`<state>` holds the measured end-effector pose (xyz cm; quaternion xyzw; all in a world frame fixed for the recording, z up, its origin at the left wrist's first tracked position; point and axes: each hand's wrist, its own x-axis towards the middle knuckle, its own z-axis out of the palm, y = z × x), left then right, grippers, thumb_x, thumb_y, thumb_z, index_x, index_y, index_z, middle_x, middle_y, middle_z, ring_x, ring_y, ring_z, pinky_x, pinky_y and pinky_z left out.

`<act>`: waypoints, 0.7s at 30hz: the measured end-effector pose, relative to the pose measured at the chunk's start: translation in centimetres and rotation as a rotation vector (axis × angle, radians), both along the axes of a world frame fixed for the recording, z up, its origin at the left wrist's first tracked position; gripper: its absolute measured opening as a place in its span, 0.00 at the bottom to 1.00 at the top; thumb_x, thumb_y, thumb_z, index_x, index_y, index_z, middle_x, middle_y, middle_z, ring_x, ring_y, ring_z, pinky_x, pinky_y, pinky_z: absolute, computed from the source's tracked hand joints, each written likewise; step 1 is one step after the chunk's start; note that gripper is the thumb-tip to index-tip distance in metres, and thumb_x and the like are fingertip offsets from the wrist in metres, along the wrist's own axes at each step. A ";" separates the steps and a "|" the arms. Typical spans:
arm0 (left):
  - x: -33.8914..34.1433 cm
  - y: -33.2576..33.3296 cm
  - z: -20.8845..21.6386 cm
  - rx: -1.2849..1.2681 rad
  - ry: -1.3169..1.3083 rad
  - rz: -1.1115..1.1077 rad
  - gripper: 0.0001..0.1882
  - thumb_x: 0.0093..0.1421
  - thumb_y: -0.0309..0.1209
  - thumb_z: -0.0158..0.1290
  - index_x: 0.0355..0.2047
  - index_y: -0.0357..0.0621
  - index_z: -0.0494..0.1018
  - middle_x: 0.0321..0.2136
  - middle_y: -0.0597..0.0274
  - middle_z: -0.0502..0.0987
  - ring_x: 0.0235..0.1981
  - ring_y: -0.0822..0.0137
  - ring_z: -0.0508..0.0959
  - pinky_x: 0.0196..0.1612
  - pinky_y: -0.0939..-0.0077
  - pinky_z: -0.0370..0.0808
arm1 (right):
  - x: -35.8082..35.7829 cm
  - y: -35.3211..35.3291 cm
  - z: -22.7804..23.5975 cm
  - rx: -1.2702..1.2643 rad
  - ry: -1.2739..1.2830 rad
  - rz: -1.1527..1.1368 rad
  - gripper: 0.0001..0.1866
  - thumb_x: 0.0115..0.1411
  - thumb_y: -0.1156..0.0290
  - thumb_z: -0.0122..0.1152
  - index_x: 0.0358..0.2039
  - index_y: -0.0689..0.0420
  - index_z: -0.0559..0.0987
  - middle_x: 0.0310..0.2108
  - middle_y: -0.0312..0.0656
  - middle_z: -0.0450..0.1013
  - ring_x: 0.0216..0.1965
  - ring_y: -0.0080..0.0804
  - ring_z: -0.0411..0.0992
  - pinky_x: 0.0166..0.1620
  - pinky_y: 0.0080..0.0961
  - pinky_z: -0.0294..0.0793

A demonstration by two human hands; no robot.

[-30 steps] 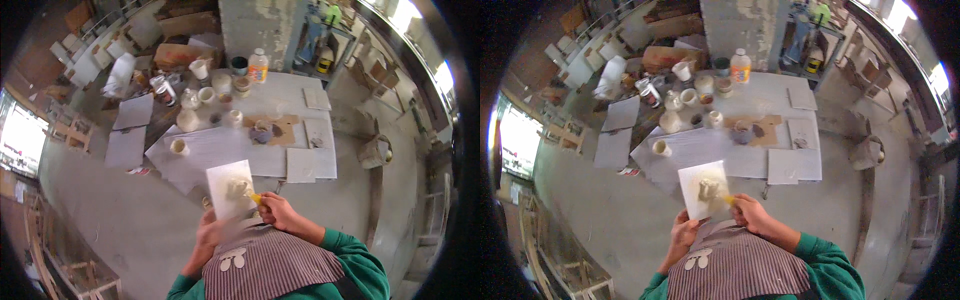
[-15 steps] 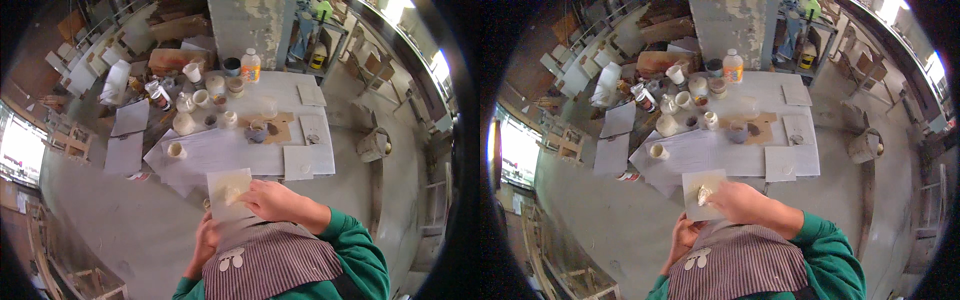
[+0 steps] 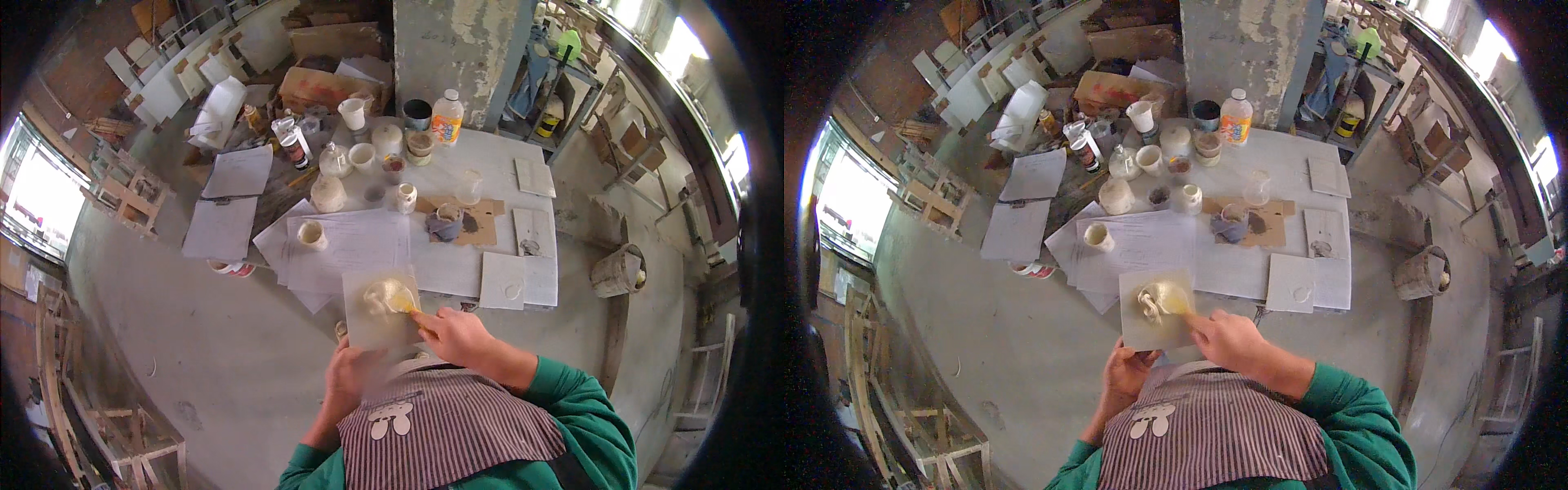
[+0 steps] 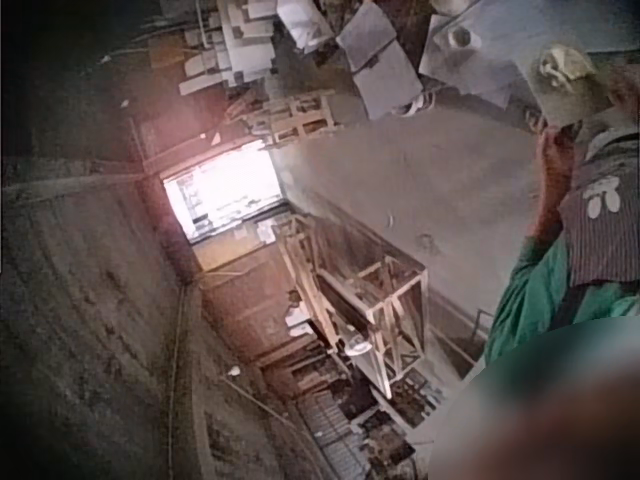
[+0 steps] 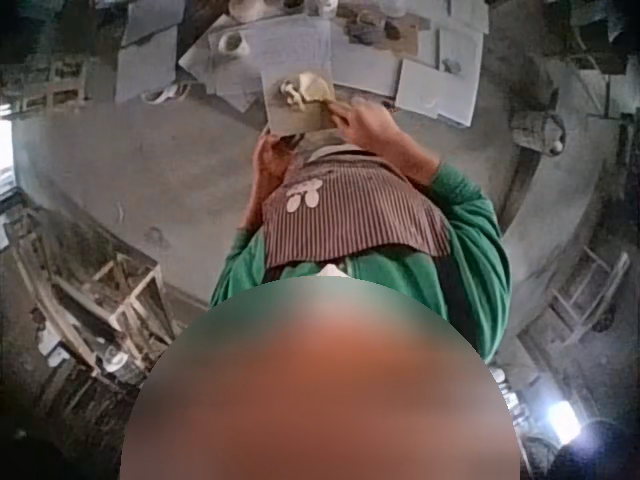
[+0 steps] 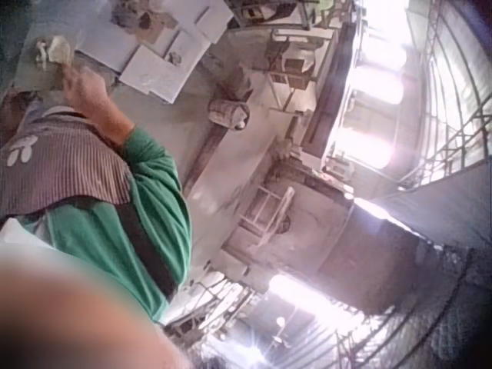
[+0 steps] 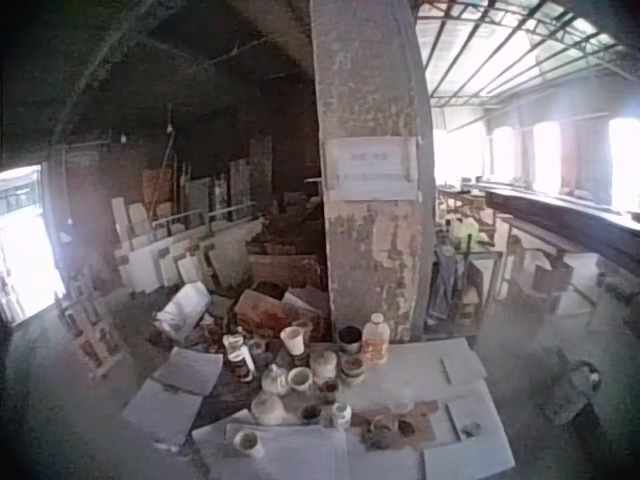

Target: The person mixes a yellow viscous substance on a white tile using a yellow spatula, then walks to a table and adds liquid from a small cup to the mixture, continuing to stir. The person handles the tile and spatula throughout.

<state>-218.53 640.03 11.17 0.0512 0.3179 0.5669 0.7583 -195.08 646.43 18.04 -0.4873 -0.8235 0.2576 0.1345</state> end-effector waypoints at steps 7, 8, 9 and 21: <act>0.8 0.6 0.0 0.067 -0.047 -0.010 0.24 0.52 0.25 0.50 0.52 0.39 0.66 0.48 0.53 0.75 0.49 0.55 0.76 0.54 0.57 0.74 | 0.2 -1.3 -0.2 -0.055 -0.031 0.062 0.18 0.56 0.64 0.55 0.48 0.53 0.76 0.23 0.46 0.72 0.26 0.45 0.73 0.28 0.41 0.72; 0.9 0.6 0.0 0.039 -0.036 -0.002 0.24 0.51 0.25 0.50 0.52 0.38 0.66 0.48 0.53 0.75 0.49 0.55 0.76 0.54 0.58 0.75 | 0.3 -1.5 -0.2 -0.057 -0.017 0.063 0.18 0.56 0.64 0.55 0.48 0.53 0.76 0.23 0.47 0.73 0.26 0.46 0.73 0.28 0.41 0.72; 1.0 0.6 -0.1 0.030 -0.034 0.005 0.24 0.51 0.25 0.50 0.52 0.38 0.66 0.48 0.53 0.75 0.49 0.55 0.76 0.53 0.58 0.75 | 0.4 -1.6 -0.2 -0.076 -0.017 0.064 0.18 0.56 0.63 0.55 0.48 0.53 0.76 0.23 0.47 0.73 0.26 0.46 0.73 0.28 0.42 0.72; 1.7 1.3 -1.3 -0.023 0.115 -0.012 0.26 0.50 0.24 0.51 0.53 0.37 0.64 0.47 0.50 0.74 0.45 0.52 0.77 0.50 0.58 0.78 | 1.2 -2.5 0.1 -0.226 0.008 0.083 0.12 0.55 0.64 0.52 0.36 0.55 0.76 0.22 0.52 0.73 0.26 0.52 0.73 0.29 0.48 0.71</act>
